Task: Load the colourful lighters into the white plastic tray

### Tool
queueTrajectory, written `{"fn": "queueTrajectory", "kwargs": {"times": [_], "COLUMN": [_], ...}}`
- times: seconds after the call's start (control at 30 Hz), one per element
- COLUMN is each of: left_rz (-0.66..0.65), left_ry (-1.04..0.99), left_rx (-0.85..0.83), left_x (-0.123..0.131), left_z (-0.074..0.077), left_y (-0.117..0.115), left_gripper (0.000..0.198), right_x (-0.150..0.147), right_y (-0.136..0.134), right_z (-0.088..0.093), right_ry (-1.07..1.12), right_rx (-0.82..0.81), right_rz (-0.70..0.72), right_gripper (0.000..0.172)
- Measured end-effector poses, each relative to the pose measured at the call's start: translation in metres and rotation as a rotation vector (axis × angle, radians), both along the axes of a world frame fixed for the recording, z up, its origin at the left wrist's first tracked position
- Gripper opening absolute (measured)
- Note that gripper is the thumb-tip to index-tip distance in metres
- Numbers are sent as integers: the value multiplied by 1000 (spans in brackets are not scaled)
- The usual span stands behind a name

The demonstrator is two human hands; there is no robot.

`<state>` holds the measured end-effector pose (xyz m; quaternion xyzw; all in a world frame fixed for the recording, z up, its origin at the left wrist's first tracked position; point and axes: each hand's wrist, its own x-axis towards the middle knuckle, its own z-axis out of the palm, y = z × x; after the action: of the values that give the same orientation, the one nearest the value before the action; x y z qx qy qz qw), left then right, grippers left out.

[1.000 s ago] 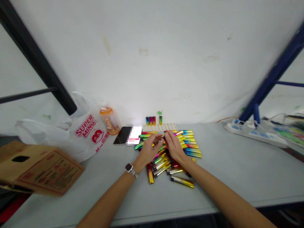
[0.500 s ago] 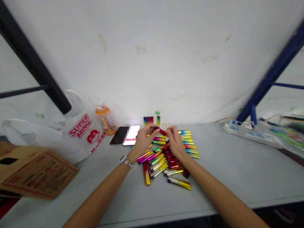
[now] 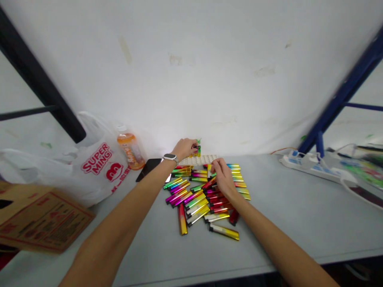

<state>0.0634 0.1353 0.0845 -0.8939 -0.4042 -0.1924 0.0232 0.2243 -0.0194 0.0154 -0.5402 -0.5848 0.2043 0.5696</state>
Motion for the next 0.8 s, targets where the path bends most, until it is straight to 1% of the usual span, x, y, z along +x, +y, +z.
{"fn": "queueTrajectory", "kwargs": {"times": [0.1, 0.23, 0.4, 0.57, 0.7, 0.8], "left_rz": [8, 19, 18, 22, 8, 13], "left_ry": [35, 22, 52, 17, 18, -1], "left_rx": [1, 10, 19, -3, 88, 145], "left_x": [2, 1, -2, -3, 0, 2], "left_z": [-3, -4, -4, -9, -15, -19], "left_y": [4, 9, 13, 12, 6, 1], "left_gripper": [16, 16, 17, 21, 24, 26], "right_x": [2, 4, 6, 8, 10, 15], "right_y": [1, 4, 7, 6, 5, 6], "right_z": [-1, -2, -5, -4, 0, 3], "right_ry": [-8, -36, -41, -42, -55, -91], "right_rx": [-11, -19, -27, -28, -32, -29], "right_rz": [5, 8, 6, -6, -26, -71], "right_gripper": [34, 40, 43, 45, 45, 43]}}
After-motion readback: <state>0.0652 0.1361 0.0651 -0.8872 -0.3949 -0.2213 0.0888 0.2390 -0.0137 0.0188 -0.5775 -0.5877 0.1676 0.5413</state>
